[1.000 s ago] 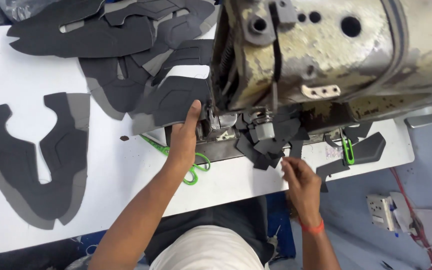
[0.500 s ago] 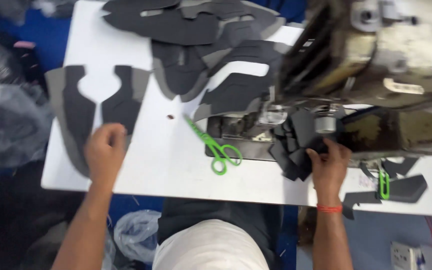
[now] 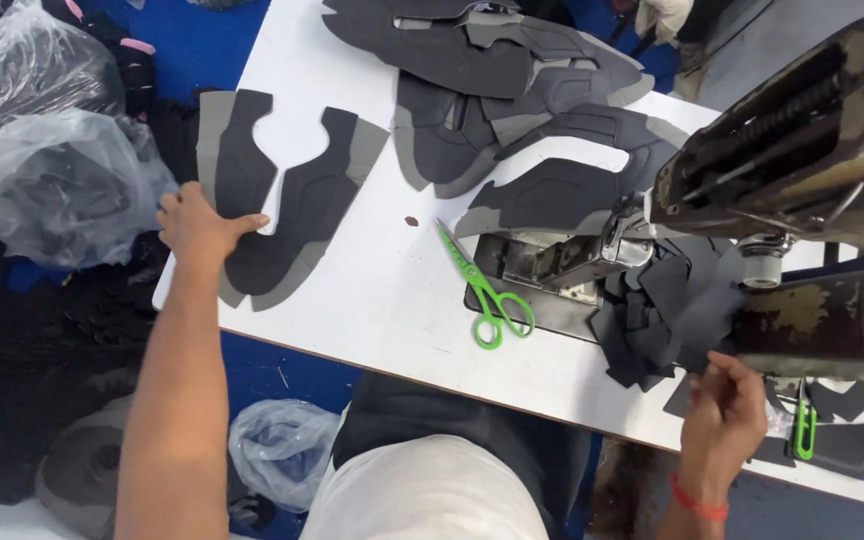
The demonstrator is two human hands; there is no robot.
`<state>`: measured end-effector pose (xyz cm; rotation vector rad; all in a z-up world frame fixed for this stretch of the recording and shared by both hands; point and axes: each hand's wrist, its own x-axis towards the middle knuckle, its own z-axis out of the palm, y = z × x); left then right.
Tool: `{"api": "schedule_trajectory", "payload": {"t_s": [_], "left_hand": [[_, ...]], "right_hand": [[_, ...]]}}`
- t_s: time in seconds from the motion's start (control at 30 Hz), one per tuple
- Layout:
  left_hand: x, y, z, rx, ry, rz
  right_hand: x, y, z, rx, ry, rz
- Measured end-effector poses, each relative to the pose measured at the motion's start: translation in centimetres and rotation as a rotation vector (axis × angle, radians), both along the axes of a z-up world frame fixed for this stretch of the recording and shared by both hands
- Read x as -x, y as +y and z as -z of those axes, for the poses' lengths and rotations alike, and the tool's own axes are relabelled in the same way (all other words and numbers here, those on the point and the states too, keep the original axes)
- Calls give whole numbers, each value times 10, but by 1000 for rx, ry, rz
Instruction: The person sews gray and black shoe parts using a sewing machine, then cuts the thread with scissors. They handle multiple shoe parts, aligning them under the needle and trimming excess material.
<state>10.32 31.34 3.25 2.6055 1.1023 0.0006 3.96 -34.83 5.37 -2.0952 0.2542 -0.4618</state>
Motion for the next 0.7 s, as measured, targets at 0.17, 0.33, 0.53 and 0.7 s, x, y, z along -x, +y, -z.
{"api": "schedule_trajectory", "payload": {"t_s": [0.17,0.33,0.53,0.7], "left_hand": [[-15,39,24,99,37,14],[8,21,22,117,-241,67],[34,-38,-62,548,-687,63],[60,-82,-149,494,-594,375]], "right_hand": [[30,50,-53,-152,-60,64],[45,69,-43,-371,39,-29],[40,113,-64,-81,309,-528],[43,152,-60,-256,512,-716]]}}
